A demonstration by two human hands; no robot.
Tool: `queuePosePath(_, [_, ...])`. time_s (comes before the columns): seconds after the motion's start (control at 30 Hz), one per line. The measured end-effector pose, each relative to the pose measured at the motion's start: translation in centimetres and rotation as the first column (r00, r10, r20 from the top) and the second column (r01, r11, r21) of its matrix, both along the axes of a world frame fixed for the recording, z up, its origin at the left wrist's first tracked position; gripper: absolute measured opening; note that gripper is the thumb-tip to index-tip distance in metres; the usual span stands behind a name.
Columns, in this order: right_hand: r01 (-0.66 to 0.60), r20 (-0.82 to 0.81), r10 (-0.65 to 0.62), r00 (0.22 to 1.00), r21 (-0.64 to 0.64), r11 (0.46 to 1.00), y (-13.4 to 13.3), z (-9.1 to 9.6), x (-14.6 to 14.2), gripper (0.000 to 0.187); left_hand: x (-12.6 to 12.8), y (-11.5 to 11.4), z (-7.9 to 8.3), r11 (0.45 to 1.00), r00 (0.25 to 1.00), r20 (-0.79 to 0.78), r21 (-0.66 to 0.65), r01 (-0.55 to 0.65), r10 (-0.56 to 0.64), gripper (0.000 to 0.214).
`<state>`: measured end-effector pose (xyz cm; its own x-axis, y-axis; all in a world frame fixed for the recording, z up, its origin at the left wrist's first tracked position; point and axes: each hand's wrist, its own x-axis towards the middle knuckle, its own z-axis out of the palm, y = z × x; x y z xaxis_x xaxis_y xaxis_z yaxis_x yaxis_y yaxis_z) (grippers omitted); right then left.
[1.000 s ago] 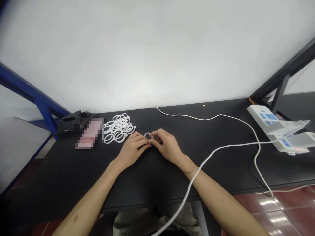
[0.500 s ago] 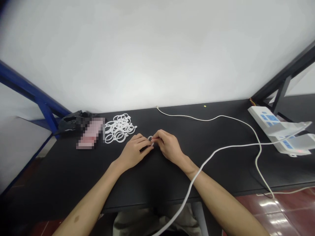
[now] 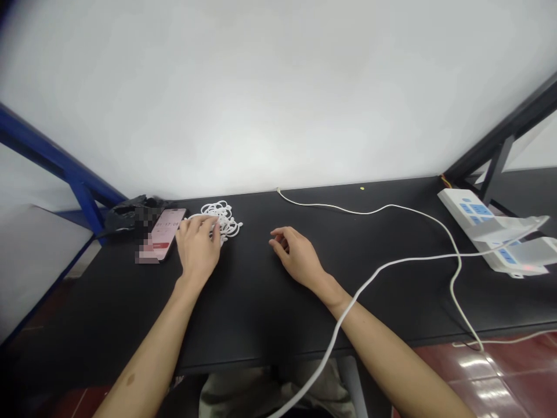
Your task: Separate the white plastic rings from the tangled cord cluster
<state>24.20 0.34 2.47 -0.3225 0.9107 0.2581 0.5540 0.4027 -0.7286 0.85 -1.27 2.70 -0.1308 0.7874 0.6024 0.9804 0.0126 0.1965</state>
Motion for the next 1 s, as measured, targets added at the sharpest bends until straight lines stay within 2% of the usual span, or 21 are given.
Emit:
queuePosePath(0.07, [-0.015,0.019,0.015,1.000,0.005,1.000,-0.1,0.1,0.0,0.013,-0.3,0.1,0.1,0.999,0.998,0.012,-0.005,-0.054,0.054,0.023])
queuePosePath(0.13, [-0.027,0.041,0.026,0.999,0.007,1.000,-0.1,0.1,-0.1,0.011,0.0,0.0,0.1,1.000,0.999,0.025,0.013,-0.024,0.023,0.024])
queuePosePath(0.23, [-0.051,0.086,0.048,0.995,0.025,0.998,-0.2,0.0,-0.1,0.010,1.5,-0.2,-0.1,0.980,0.978,0.067,0.034,0.194,-0.196,0.022])
queuePosePath(0.27, [-0.059,0.114,0.053,0.992,0.050,0.997,-0.2,-0.1,-0.1,0.010,2.1,-0.3,-0.2,0.955,0.950,0.090,0.017,0.297,-0.297,0.021])
queuePosePath(0.33, [-0.063,0.191,0.037,0.981,0.134,0.989,-0.1,-0.4,0.0,0.010,3.1,-0.5,-0.7,0.869,0.869,0.142,-0.080,0.488,-0.474,0.020])
queuePosePath(0.4, [-0.043,0.274,-0.020,0.962,0.222,0.974,0.1,-0.7,0.2,0.012,3.7,-0.7,-1.2,0.787,0.813,0.184,-0.205,0.582,-0.553,0.021])
queuePosePath(0.5, [0.010,0.356,-0.111,0.928,0.273,0.962,0.4,-1.3,0.5,0.016,3.8,-0.7,-1.7,0.737,0.804,0.234,-0.322,0.594,-0.546,0.026])
queuePosePath(0.6, [0.008,0.393,-0.114,0.912,0.262,0.965,0.5,-1.5,0.7,0.020,3.5,-0.6,-1.6,0.718,0.797,0.282,-0.346,0.603,-0.534,0.026])
queuePosePath(1.0, [-0.028,0.337,-0.052,0.940,0.228,0.973,0.7,-1.3,1.2,0.018,3.3,-0.6,-1.4,0.713,0.787,0.288,-0.334,0.616,-0.546,0.025])
